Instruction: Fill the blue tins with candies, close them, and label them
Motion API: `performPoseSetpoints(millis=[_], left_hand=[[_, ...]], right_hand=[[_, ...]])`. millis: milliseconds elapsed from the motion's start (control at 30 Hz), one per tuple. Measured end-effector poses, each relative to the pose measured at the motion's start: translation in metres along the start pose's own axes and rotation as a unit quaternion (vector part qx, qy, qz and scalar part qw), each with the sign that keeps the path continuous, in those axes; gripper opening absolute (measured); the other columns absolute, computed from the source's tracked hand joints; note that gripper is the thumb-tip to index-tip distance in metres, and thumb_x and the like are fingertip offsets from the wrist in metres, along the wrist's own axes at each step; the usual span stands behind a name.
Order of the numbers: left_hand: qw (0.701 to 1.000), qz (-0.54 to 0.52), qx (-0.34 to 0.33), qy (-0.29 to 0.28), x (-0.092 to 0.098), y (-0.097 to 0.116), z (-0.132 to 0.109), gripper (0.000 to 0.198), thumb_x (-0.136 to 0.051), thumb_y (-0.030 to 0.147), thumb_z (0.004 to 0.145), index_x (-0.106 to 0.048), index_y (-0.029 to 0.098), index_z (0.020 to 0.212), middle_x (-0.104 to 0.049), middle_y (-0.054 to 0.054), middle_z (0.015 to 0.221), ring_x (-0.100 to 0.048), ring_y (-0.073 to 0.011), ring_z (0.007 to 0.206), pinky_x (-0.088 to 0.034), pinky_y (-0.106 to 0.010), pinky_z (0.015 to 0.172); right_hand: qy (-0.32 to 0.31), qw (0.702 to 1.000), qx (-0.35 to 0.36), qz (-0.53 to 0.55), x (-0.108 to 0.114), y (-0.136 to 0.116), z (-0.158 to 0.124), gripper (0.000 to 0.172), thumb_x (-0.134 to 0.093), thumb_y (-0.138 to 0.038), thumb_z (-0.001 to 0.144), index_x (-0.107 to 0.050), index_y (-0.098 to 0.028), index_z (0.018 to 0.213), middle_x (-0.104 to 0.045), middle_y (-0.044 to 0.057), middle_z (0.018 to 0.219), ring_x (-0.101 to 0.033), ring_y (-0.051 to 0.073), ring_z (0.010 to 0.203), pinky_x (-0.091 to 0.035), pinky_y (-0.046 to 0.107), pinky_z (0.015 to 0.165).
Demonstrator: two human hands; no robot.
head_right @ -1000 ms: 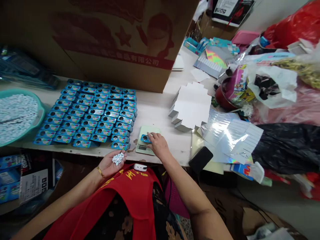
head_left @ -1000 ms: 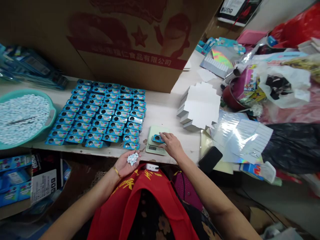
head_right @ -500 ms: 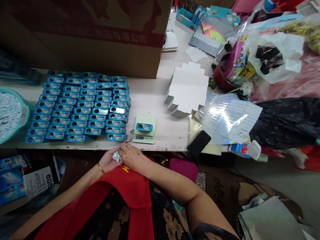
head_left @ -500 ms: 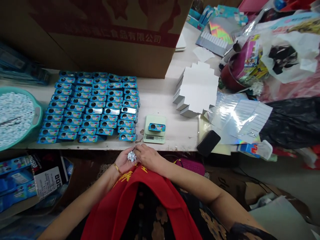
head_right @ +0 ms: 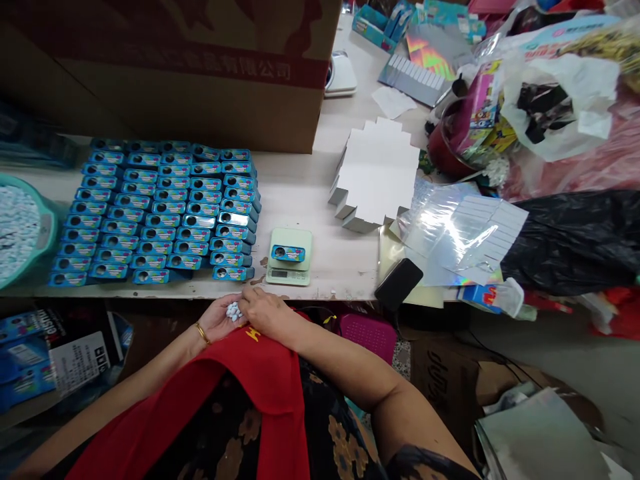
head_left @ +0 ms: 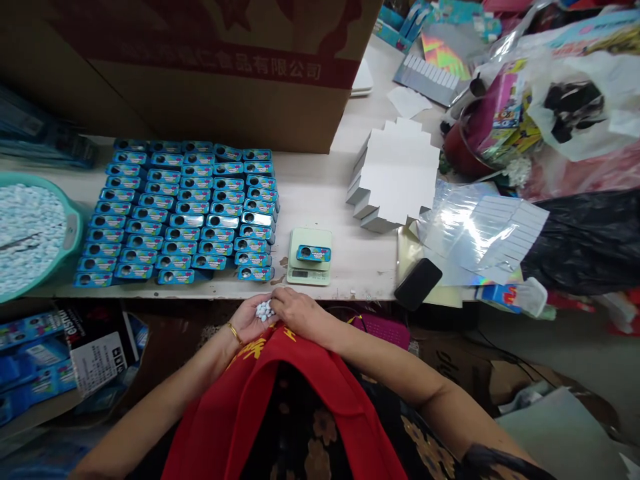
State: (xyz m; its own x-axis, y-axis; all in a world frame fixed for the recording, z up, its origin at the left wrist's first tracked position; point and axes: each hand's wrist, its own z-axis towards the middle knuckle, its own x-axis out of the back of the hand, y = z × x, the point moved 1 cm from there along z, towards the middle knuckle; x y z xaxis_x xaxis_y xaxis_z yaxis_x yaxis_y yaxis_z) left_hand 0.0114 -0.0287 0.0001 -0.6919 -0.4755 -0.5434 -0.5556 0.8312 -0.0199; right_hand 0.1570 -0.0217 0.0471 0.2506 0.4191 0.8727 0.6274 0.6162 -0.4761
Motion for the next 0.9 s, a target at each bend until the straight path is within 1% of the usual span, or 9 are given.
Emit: performPoseSetpoints(millis=[100,233,333,433,533,600,667,767,900], left_hand=[[1.0,-0.006,-0.015,-0.005,-0.008,0.002,0.002,0.016,-0.042,0.009,0.08,-0.057,0.008,0.075,-0.065,-0.007,0.067,-0.063,-0.0151,0.065,-0.052,-0.028,0.068],[0.999,-0.018,-0.037,-0.031,-0.026,0.009,0.007,0.016,-0.044,0.011,0.079,-0.058,0.007,0.086,-0.067,-0.01,0.08,-0.064,-0.0181,0.079,-0.052,-0.031,0.075],[0.998,-0.006,-0.051,-0.034,-0.04,0.015,0.013,0.019,-0.045,0.012,0.078,-0.059,0.007,0.09,-0.067,-0.013,0.086,-0.064,-0.0203,0.085,-0.052,-0.031,0.075],[0.997,-0.002,-0.064,-0.037,-0.047,0.02,0.017,0.02,-0.046,0.011,0.078,-0.059,0.007,0.092,-0.067,-0.015,0.087,-0.063,-0.0211,0.086,-0.052,-0.031,0.075],[0.998,-0.004,-0.064,-0.028,-0.046,0.021,0.016,0.02,-0.046,0.011,0.077,-0.059,0.006,0.093,-0.066,-0.015,0.089,-0.063,-0.0217,0.086,-0.052,-0.032,0.074],[0.998,-0.009,-0.062,-0.019,-0.043,0.018,0.014,0.02,-0.046,0.011,0.077,-0.058,0.006,0.093,-0.066,-0.015,0.089,-0.063,-0.0214,0.086,-0.052,-0.031,0.073],[0.998,-0.018,-0.053,-0.022,-0.038,0.014,0.012,0.019,-0.045,0.01,0.078,-0.059,0.006,0.091,-0.067,-0.014,0.085,-0.064,-0.02,0.083,-0.053,-0.031,0.072],[0.998,-0.028,-0.037,-0.038,-0.03,0.006,0.008,0.017,-0.043,0.011,0.08,-0.059,0.008,0.084,-0.067,-0.009,0.072,-0.064,-0.0156,0.068,-0.053,-0.027,0.064],[0.999,-0.016,-0.004,-0.036,-0.017,0.0,0.003,0.017,-0.042,0.013,0.082,-0.058,0.009,0.079,-0.065,-0.007,0.067,-0.063,-0.0149,0.062,-0.053,-0.029,0.062]], right_hand=[[0.062,0.996,-0.015,0.063,-0.004,0.012,0.001,0.013,-0.043,-0.015,0.083,-0.056,-0.014,0.088,-0.055,0.006,0.089,-0.051,0.014,0.081,-0.047,0.025,0.068],[0.22,0.96,-0.055,0.164,0.009,0.044,0.002,0.016,-0.044,-0.014,0.081,-0.058,-0.016,0.088,-0.057,0.006,0.089,-0.053,0.013,0.086,-0.047,0.025,0.075],[0.259,0.947,-0.105,0.156,0.023,0.071,0.006,0.016,-0.046,-0.014,0.08,-0.06,-0.017,0.087,-0.058,0.007,0.087,-0.055,0.013,0.085,-0.047,0.025,0.074],[0.234,0.957,-0.134,0.107,0.027,0.091,0.008,0.019,-0.043,-0.016,0.083,-0.06,-0.016,0.091,-0.059,0.008,0.09,-0.055,0.014,0.086,-0.046,0.025,0.075],[0.219,0.961,-0.15,0.074,0.026,0.093,0.004,0.023,-0.039,-0.017,0.086,-0.06,-0.016,0.097,-0.059,0.008,0.093,-0.055,0.014,0.086,-0.047,0.026,0.076],[0.228,0.96,-0.15,0.064,0.025,0.082,-0.001,0.024,-0.037,-0.018,0.087,-0.059,-0.016,0.097,-0.059,0.008,0.094,-0.054,0.015,0.089,-0.046,0.028,0.079],[0.208,0.97,-0.109,0.056,0.021,0.06,-0.006,0.023,-0.039,-0.019,0.087,-0.059,-0.016,0.098,-0.058,0.009,0.096,-0.053,0.016,0.092,-0.046,0.03,0.081],[0.111,0.993,-0.039,0.022,0.009,0.025,-0.009,0.023,-0.041,-0.019,0.086,-0.055,-0.014,0.103,-0.057,0.01,0.098,-0.051,0.018,0.089,-0.046,0.032,0.08],[0.026,0.999,-0.04,-0.002,-0.005,0.004,-0.008,0.019,-0.042,-0.015,0.085,-0.052,-0.015,0.1,-0.055,0.007,0.097,-0.05,0.018,0.088,-0.047,0.03,0.074]])
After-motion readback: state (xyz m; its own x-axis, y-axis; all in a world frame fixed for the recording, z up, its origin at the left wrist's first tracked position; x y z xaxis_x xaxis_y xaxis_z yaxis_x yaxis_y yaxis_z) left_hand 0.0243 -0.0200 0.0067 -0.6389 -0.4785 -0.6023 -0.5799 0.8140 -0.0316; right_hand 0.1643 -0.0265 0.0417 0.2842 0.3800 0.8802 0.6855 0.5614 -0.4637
